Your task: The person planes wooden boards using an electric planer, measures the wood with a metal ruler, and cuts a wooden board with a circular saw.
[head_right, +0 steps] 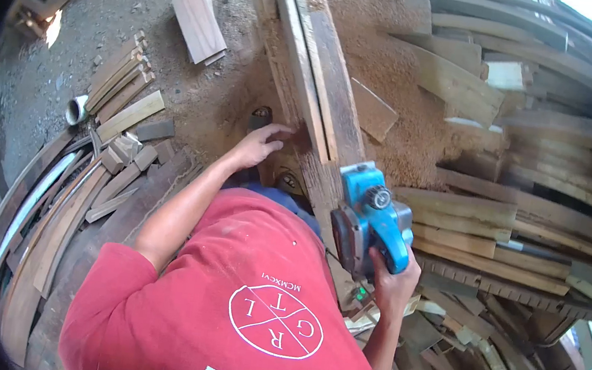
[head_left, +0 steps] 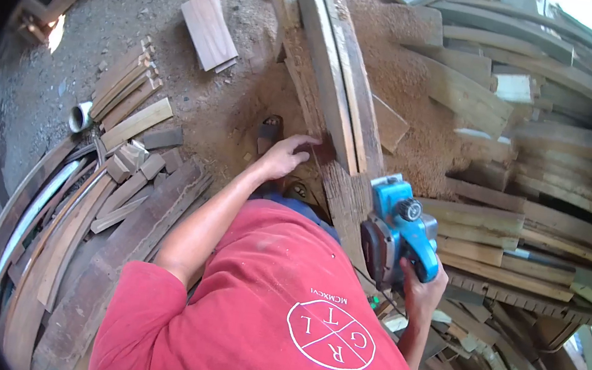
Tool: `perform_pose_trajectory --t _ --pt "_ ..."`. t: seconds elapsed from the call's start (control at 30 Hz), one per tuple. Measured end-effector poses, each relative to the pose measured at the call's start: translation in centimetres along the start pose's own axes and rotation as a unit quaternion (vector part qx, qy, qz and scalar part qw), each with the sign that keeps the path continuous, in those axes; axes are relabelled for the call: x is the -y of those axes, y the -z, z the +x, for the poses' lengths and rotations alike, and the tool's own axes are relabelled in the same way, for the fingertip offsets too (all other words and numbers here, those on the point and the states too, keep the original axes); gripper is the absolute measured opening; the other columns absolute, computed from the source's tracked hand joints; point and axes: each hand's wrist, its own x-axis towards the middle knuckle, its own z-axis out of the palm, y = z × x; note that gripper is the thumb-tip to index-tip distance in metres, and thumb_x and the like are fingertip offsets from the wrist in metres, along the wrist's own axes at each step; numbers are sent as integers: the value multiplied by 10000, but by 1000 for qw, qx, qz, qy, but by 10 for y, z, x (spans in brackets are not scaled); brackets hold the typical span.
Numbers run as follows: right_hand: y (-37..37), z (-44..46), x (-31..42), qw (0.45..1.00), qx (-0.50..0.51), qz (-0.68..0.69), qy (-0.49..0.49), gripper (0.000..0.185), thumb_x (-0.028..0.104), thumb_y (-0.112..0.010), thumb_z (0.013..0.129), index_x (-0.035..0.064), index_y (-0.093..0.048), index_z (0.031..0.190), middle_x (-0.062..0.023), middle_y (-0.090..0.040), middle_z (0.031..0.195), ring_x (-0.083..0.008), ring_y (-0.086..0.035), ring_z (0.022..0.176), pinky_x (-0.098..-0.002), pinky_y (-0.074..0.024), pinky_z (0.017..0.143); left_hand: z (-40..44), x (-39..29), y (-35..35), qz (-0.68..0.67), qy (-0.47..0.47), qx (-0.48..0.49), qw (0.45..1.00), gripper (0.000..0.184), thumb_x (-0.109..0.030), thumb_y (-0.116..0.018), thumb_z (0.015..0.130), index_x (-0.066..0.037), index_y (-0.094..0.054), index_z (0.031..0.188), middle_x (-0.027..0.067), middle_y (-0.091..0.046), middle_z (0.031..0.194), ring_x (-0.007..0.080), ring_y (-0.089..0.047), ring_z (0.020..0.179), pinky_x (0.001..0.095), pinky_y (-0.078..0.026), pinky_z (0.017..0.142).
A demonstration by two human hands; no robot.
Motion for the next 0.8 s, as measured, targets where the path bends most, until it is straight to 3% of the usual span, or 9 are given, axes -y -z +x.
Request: perform_pose_trajectory --t 0.03,0.07,0.13,0.17,0.23,0.27,0.33,0.6,0.8 --pt "7 -6 -8 1000 -8 3 -6 352 142 -859 871 -25 -702 1138 -80 -721 903 -134 -630 825 -312 -525 770 1 -5 -4 -46 -4 5 999 423 -138 -652 991 -16 -643 1396 181 -643 1427 299 -588 1352 395 -425 1176" --pt "11 -12 -15 999 -25 7 -20 348 154 -860 874 -22 -709 1133 -75 -721 904 -142 -628 815 -313 -522 771 3 -10 -8 -43 -5 16 999 423 -138 -652 991 -16 -643 1396 181 -643 1427 299 -588 1352 395 -425 1176" --pt "12 -23 -29 998 -46 15 -45 345 167 -862 877 -19 -715 1128 -70 -722 905 -150 -626 805 -315 -518 772 2 -37 -19 -39 22 44 998 495 -339 -740 975 26 -654 1297 207 -667 1321 292 -616 1267 406 -473 1098" --pt "8 -25 -35 997 -71 4 -13 344 173 -861 880 -18 -714 1125 -72 -721 905 -161 -625 799 -326 -517 776 4 -38 -30 -34 23 54 998 495 -339 -740 975 26 -654 1297 207 -667 1321 292 -616 1267 406 -473 1098" --pt "2 -30 -35 994 -105 -24 11 328 180 -857 885 -12 -714 1109 -93 -722 889 -185 -625 786 -355 -513 783 9 -38 -53 -2 55 -45 997 737 -549 -818 876 64 -608 1228 247 -641 1271 328 -631 1190 417 -502 1024" --pt "0 -31 -39 994 -108 -19 6 328 180 -857 885 -12 -714 1109 -93 -722 889 -185 -625 786 -355 -513 783 12 -38 -61 4 54 -40 998 737 -549 -818 876 64 -608 1228 247 -641 1271 328 -631 1190 417 -502 1024" --pt "-2 -32 -49 994 -107 -5 19 314 184 -854 887 -9 -710 1089 -111 -718 863 -186 -622 772 -360 -511 769 20 -38 -75 21 43 -131 990 879 -602 -855 803 91 -539 1243 274 -606 1254 367 -628 1186 436 -509 1022" --pt "-16 -33 -63 996 -93 -10 2 394 221 -878 854 11 -692 1129 -202 -750 904 -320 -724 819 -415 -541 787 26 -48 -82 5 58 -175 983 953 -460 -899 804 103 -377 1370 304 -578 1315 397 -620 1233 444 -492 1078" --pt "-40 -27 -93 995 -101 14 -4 446 234 -894 836 35 -646 1149 -219 -750 925 -363 -745 856 -433 -549 775 15 -82 -79 -47 99 -128 986 856 -322 -838 887 59 -264 1395 257 -544 1370 297 -572 1282 412 -467 1125"
